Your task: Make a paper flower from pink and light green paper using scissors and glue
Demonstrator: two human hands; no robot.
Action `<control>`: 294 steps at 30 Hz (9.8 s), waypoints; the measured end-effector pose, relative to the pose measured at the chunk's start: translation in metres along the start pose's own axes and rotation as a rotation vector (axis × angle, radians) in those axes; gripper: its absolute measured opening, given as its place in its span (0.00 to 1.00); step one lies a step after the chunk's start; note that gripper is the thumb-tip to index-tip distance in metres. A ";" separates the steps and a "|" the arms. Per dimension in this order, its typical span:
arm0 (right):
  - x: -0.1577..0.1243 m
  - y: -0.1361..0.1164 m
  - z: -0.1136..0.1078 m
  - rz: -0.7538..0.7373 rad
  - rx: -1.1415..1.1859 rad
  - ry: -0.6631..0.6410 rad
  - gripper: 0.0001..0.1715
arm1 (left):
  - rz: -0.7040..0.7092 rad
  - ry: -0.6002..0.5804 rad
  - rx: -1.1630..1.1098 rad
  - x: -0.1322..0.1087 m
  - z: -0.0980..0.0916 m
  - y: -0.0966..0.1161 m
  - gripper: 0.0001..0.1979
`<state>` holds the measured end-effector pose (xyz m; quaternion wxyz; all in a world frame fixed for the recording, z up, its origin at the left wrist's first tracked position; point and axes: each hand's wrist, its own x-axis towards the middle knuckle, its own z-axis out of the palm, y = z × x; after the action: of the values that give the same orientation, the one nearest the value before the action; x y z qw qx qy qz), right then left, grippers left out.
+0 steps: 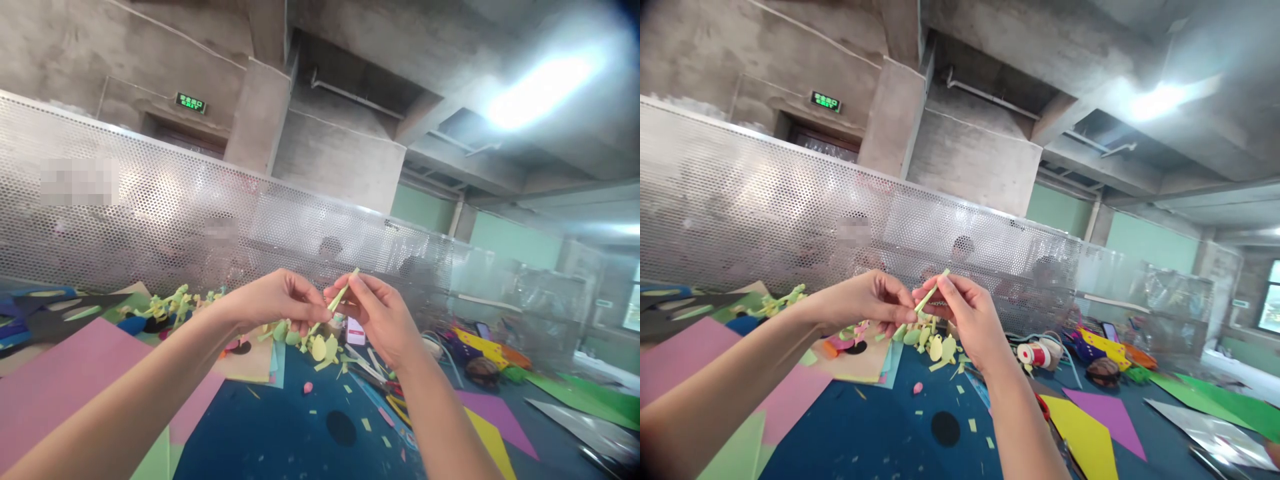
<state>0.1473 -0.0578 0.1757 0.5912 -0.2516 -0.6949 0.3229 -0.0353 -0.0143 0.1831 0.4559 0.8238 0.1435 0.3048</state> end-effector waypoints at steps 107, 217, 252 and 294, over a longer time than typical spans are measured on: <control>-0.003 -0.008 -0.012 0.218 -0.097 -0.073 0.11 | -0.061 -0.154 -0.056 0.000 -0.007 -0.003 0.06; -0.066 0.045 -0.028 0.154 -0.778 -0.096 0.03 | -0.102 0.091 -0.212 0.007 0.049 -0.080 0.08; -0.152 0.086 -0.015 0.582 -0.298 0.023 0.05 | -0.474 -0.189 -0.267 -0.056 0.101 -0.134 0.07; -0.146 0.086 -0.014 0.860 -0.025 0.066 0.06 | -0.563 -0.338 -0.442 -0.046 0.090 -0.135 0.09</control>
<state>0.1836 -0.1051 0.0171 0.4217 -0.5355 -0.5114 0.5233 -0.0077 -0.0243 0.0168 0.7051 0.6729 0.2176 0.0517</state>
